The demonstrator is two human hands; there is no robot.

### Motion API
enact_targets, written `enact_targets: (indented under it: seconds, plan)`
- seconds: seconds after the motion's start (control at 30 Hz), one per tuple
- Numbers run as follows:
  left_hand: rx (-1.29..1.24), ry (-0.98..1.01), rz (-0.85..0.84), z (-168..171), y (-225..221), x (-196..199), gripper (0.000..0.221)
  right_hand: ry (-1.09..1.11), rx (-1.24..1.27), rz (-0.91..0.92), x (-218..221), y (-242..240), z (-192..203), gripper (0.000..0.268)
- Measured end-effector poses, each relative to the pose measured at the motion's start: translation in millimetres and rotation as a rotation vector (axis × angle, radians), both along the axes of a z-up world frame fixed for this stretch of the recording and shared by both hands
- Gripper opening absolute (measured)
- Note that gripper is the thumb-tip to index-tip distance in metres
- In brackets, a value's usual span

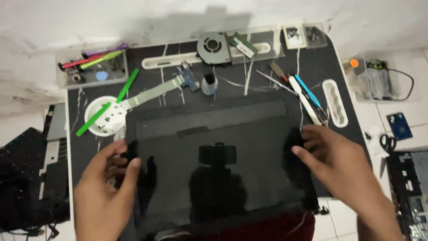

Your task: Positioning and securing a laptop screen onto the chassis during a repair process.

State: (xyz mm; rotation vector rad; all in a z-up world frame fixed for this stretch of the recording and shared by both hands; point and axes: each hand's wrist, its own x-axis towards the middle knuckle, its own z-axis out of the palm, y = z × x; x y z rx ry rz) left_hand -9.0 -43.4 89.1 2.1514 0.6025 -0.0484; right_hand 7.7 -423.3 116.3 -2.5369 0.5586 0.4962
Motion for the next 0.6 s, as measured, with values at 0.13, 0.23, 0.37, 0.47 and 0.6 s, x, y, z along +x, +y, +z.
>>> enact_targets:
  seconds: [0.13,0.23,0.37,0.47,0.6]
  plan:
    - [0.269,0.148,-0.093,3.5,-15.8,31.5,0.064,-0.129,-0.096,0.155,26.8,7.0,-21.6,0.068]
    - [0.259,0.213,-0.039,8.7,-25.8,41.9,0.065,-0.036,-0.109,0.127,44.8,15.9,-19.2,0.069]
    - [0.292,-0.013,-0.026,-13.5,-21.5,33.9,0.055,-0.059,-0.125,0.101,53.2,9.9,-30.8,0.071]
    - [0.290,-0.008,0.036,-18.5,-25.3,30.5,0.051,-0.094,-0.163,0.099,58.4,10.7,-32.5,0.071]
    - [0.288,-0.192,0.039,-19.7,-28.2,32.0,0.043,0.004,-0.179,0.021,65.9,20.1,-23.0,0.072]
